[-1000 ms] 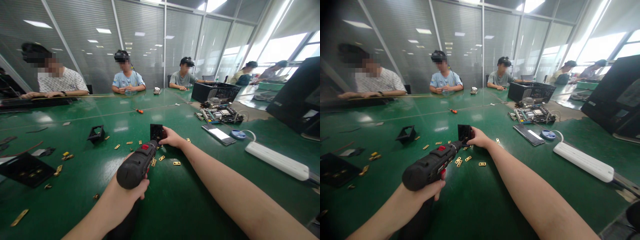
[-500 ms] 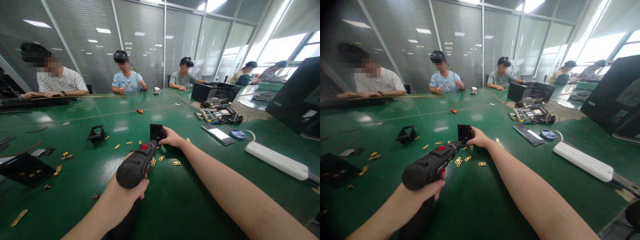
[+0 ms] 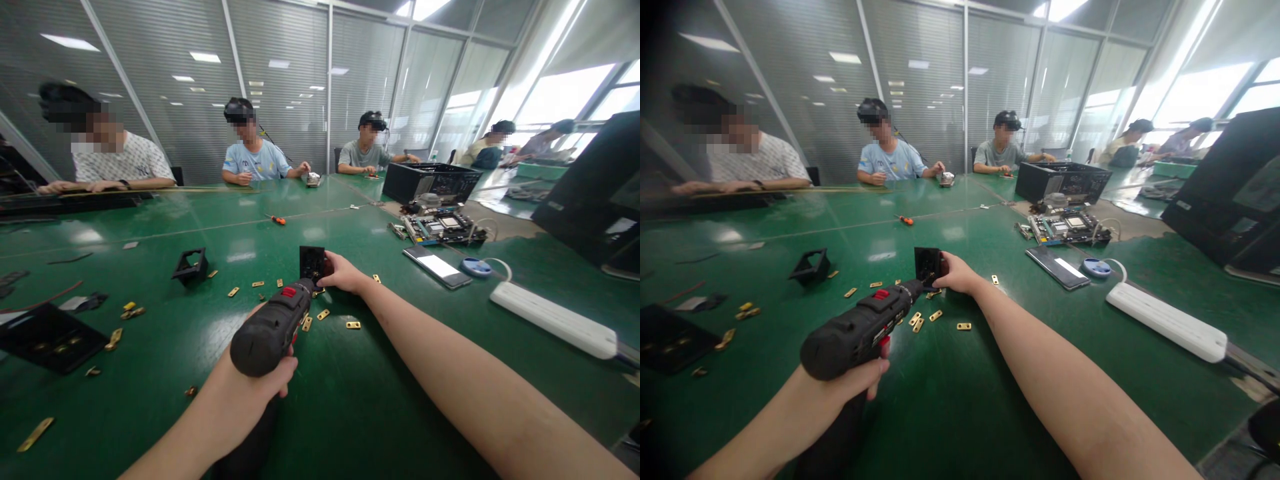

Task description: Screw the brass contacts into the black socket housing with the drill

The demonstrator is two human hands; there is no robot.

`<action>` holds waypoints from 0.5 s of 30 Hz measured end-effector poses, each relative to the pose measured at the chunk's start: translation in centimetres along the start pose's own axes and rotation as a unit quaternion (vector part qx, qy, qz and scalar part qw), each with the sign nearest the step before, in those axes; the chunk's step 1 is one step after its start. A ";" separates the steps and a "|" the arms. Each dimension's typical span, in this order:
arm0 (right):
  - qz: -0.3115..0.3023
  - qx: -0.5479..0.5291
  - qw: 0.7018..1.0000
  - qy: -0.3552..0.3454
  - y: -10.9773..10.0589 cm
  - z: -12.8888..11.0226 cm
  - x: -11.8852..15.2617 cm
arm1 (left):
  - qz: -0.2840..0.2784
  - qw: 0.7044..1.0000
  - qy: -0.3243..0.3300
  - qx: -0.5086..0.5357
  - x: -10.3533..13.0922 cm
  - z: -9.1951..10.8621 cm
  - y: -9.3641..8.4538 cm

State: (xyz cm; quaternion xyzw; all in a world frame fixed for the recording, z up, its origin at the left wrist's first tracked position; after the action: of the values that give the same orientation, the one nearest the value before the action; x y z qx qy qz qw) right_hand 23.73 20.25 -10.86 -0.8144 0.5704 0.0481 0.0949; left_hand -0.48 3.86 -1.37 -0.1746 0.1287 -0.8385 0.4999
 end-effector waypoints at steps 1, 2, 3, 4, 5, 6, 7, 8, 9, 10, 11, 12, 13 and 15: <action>0.000 -0.001 1.000 -0.002 0.0 0.0 0.0 | 0.001 1.000 0.002 0.001 0.0 0.0 0.0; 0.000 -0.002 1.000 -0.003 0.0 0.0 0.0 | 0.003 1.000 0.004 0.001 0.0 0.0 0.0; 0.000 -0.003 1.000 -0.004 0.0 0.0 0.0 | 0.004 1.000 0.006 0.000 0.0 0.0 0.0; -0.001 -0.004 1.000 -0.004 0.1 0.0 0.0 | 0.004 1.000 0.007 0.000 0.0 0.0 0.1; -0.001 -0.004 1.000 -0.003 0.1 0.0 0.0 | 0.004 1.000 0.009 -0.001 0.0 0.0 0.1; -0.001 -0.004 1.000 -0.003 0.0 0.0 0.0 | 0.005 1.000 0.009 -0.003 0.0 0.0 0.1; -0.001 -0.003 1.000 -0.003 0.0 0.0 0.0 | 0.007 1.000 0.010 -0.004 0.1 0.1 0.1; 0.000 -0.002 1.000 -0.003 0.0 0.0 0.0 | 0.009 1.000 0.011 -0.005 0.1 0.1 0.1; 0.001 -0.001 1.000 -0.003 0.0 0.0 0.0 | 0.011 1.000 0.011 -0.006 0.1 0.1 0.1; 0.001 0.000 1.000 -0.003 0.0 0.0 0.0 | 0.012 1.000 0.012 -0.007 0.1 0.1 0.1; 0.002 0.002 1.000 -0.002 0.0 0.0 0.0 | 0.012 1.000 0.010 -0.008 0.2 0.0 0.1; 0.002 0.003 1.000 -0.002 0.0 0.0 0.0 | 0.011 1.000 0.007 -0.009 0.2 -0.1 0.1; 0.002 0.004 1.000 -0.002 -0.1 0.0 0.0 | 0.011 1.000 0.003 -0.007 0.1 -0.2 0.1; 0.002 0.006 1.000 -0.003 -0.1 0.0 0.0 | 0.014 1.000 -0.003 0.000 0.1 -0.4 0.1</action>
State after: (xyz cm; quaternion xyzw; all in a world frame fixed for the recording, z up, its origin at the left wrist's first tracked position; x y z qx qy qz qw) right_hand 23.80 20.29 -10.85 -0.8126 0.5719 0.0478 0.1015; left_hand -0.61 3.74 -1.76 -0.1756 0.1300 -0.8311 0.5114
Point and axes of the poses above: each hand's wrist, its own x-axis away from the middle knuckle, its own y-axis out of the palm, z = x × y, the point moved 2 cm from there along -x, towards the middle knuckle, and after that the axes turned 4 degrees about -z, right-handed, at the moved point
